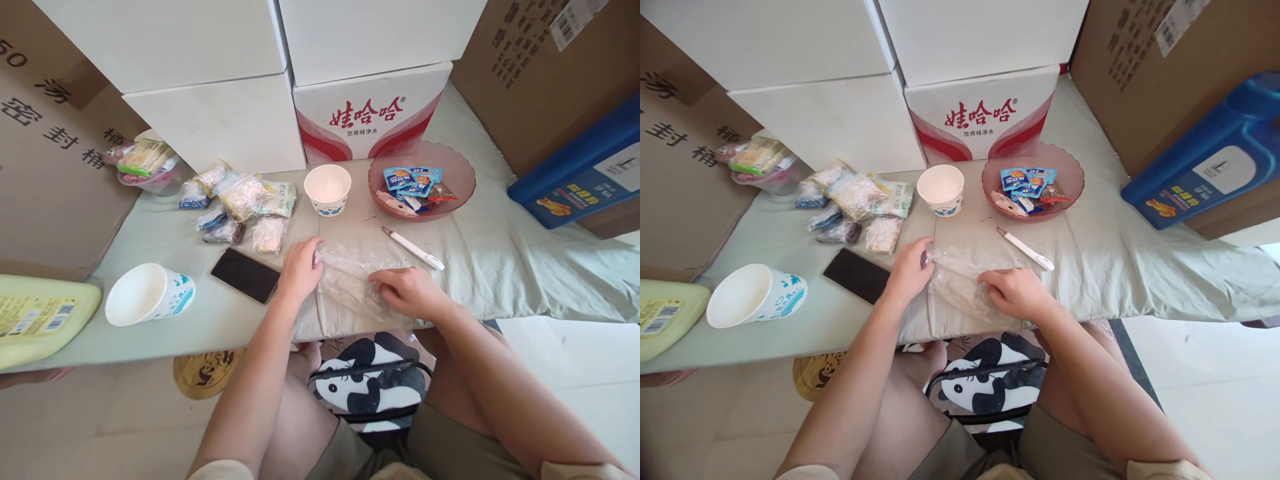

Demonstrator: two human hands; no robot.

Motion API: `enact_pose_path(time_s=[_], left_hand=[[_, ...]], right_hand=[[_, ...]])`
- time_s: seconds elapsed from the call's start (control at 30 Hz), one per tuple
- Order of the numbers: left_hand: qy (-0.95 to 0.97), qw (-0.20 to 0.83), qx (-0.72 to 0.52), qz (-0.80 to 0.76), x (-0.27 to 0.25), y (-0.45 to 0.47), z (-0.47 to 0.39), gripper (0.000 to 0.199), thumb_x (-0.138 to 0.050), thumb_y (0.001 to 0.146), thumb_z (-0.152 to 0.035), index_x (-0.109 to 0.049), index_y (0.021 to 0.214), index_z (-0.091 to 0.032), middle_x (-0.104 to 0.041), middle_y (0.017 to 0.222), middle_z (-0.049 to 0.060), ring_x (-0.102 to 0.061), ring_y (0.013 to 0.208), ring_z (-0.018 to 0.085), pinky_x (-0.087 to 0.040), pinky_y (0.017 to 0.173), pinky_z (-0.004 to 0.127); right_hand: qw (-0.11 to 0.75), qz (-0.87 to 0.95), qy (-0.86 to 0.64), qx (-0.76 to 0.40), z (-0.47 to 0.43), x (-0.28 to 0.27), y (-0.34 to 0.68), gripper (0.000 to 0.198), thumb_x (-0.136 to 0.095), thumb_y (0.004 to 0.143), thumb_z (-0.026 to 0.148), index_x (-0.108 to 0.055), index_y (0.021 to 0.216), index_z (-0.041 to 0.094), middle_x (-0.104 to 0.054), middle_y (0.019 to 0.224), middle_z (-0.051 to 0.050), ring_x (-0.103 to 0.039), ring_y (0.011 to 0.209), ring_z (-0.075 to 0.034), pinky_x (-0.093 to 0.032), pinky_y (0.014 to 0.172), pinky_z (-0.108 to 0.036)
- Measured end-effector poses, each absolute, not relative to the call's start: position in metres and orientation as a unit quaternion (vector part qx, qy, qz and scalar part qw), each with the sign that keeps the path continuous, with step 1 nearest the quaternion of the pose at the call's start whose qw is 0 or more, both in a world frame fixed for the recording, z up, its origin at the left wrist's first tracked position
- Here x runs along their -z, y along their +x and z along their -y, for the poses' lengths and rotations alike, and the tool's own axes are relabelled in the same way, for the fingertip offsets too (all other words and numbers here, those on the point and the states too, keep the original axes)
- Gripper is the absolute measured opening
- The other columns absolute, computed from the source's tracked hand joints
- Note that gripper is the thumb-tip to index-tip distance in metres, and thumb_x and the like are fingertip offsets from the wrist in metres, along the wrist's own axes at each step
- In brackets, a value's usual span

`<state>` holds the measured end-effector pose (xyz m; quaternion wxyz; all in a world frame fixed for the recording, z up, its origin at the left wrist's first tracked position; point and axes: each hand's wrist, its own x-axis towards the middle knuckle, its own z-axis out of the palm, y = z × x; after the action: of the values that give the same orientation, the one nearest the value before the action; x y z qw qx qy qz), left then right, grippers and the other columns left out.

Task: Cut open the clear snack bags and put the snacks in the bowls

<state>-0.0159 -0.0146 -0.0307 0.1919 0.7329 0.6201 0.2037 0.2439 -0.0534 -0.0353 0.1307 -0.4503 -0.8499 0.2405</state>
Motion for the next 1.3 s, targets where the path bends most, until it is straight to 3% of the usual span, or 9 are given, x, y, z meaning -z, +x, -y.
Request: enact_pose_path(time_s=[0.13, 0.23, 0.33, 0.4, 0.6, 0.73, 0.93, 1.17, 1.3], left_hand=[[0.711, 0.301, -0.259, -0.579, 0.024, -0.014, 0.018, 0.047, -0.054, 0.075, -0.008, -0.063, 0.119, -0.020, -0.067, 0.096, 0.004, -0.064, 0.093, 0.019, -0.049, 0.092, 0.033], [0.707, 0.373, -0.277, -0.532, 0.023, -0.008, 0.021, 0.038, -0.054, 0.075, -0.010, -0.064, 0.110, -0.019, -0.069, 0.096, 0.002, -0.064, 0.091, 0.017, -0.050, 0.089, 0.029], [0.717, 0.412, -0.281, -0.486, 0.022, 0.002, 0.025, 0.032, -0.053, 0.074, -0.011, -0.065, 0.103, -0.019, -0.070, 0.097, 0.002, -0.065, 0.092, 0.017, -0.051, 0.087, 0.028], [0.735, 0.414, -0.282, -0.457, 0.021, 0.009, 0.026, 0.031, -0.053, 0.074, -0.010, -0.065, 0.101, -0.019, -0.069, 0.095, 0.002, -0.065, 0.089, 0.016, -0.052, 0.086, 0.028], [0.732, 0.256, -0.423, -0.469, 0.025, 0.012, 0.022, 0.044, -0.061, 0.072, -0.011, -0.062, 0.115, -0.021, -0.062, 0.118, 0.009, -0.059, 0.115, 0.022, -0.046, 0.104, 0.039], [0.528, 0.417, -0.516, -0.530, 0.032, 0.016, 0.015, 0.046, -0.072, 0.074, -0.030, -0.058, 0.118, -0.022, -0.060, 0.129, 0.010, -0.055, 0.126, 0.024, -0.045, 0.106, 0.039], [0.304, 0.790, -0.333, -0.414, 0.024, 0.046, 0.018, 0.044, -0.080, 0.069, -0.040, -0.064, 0.102, -0.016, -0.074, 0.107, 0.012, -0.072, 0.093, 0.022, -0.055, 0.084, 0.034], [0.451, 0.615, -0.395, -0.513, 0.022, 0.051, 0.015, 0.033, -0.074, 0.075, -0.038, -0.054, 0.093, -0.020, -0.067, 0.069, -0.004, -0.062, 0.049, 0.010, -0.045, 0.050, 0.022], [0.504, 0.588, -0.361, -0.519, 0.022, 0.046, 0.016, 0.032, -0.066, 0.080, -0.040, -0.052, 0.101, -0.021, -0.064, 0.065, -0.006, -0.056, 0.043, 0.009, -0.040, 0.043, 0.020]], right_hand=[[0.195, 0.808, -0.431, -0.352, 0.058, 0.027, 0.246, 0.025, -0.050, 0.086, 0.020, -0.069, 0.101, 0.021, -0.067, 0.062, 0.002, -0.057, 0.052, -0.013, -0.047, 0.060, -0.026], [0.309, 0.764, -0.481, -0.300, 0.056, 0.029, 0.243, 0.024, -0.055, 0.090, 0.034, -0.066, 0.107, 0.021, -0.074, 0.093, -0.007, -0.068, 0.079, -0.019, -0.054, 0.073, -0.032], [0.324, 0.773, -0.463, -0.288, 0.053, 0.035, 0.237, 0.060, -0.070, 0.080, 0.046, -0.054, 0.131, 0.020, -0.060, 0.136, -0.017, -0.058, 0.125, -0.032, -0.051, 0.100, -0.046], [0.284, 0.781, -0.457, -0.318, 0.052, 0.038, 0.234, 0.079, -0.075, 0.075, 0.044, -0.044, 0.143, 0.020, -0.057, 0.141, -0.017, -0.054, 0.130, -0.035, -0.048, 0.104, -0.050], [0.268, 0.723, -0.485, -0.412, 0.047, 0.039, 0.237, 0.056, -0.063, 0.082, 0.024, -0.048, 0.136, 0.024, -0.073, 0.093, -0.004, -0.066, 0.074, -0.019, -0.054, 0.074, -0.036], [0.396, 0.612, -0.482, -0.487, 0.042, 0.041, 0.238, 0.046, -0.061, 0.084, 0.028, -0.047, 0.128, 0.025, -0.069, 0.097, -0.004, -0.060, 0.064, -0.014, -0.051, 0.062, -0.031], [0.508, 0.469, -0.424, -0.584, 0.039, 0.041, 0.230, 0.057, -0.069, 0.079, 0.030, -0.039, 0.128, 0.031, -0.063, 0.097, 0.000, -0.060, 0.068, -0.012, -0.053, 0.066, -0.030], [0.520, 0.370, -0.502, -0.584, 0.034, 0.042, 0.238, 0.084, -0.077, 0.068, 0.033, -0.032, 0.139, 0.030, -0.057, 0.081, 0.006, -0.056, 0.066, -0.012, -0.045, 0.059, -0.026], [0.442, 0.376, -0.498, -0.645, 0.035, 0.038, 0.238, 0.061, -0.078, 0.066, 0.038, -0.051, 0.119, 0.023, -0.057, 0.073, 0.005, -0.051, 0.056, -0.011, -0.038, 0.051, -0.026]])
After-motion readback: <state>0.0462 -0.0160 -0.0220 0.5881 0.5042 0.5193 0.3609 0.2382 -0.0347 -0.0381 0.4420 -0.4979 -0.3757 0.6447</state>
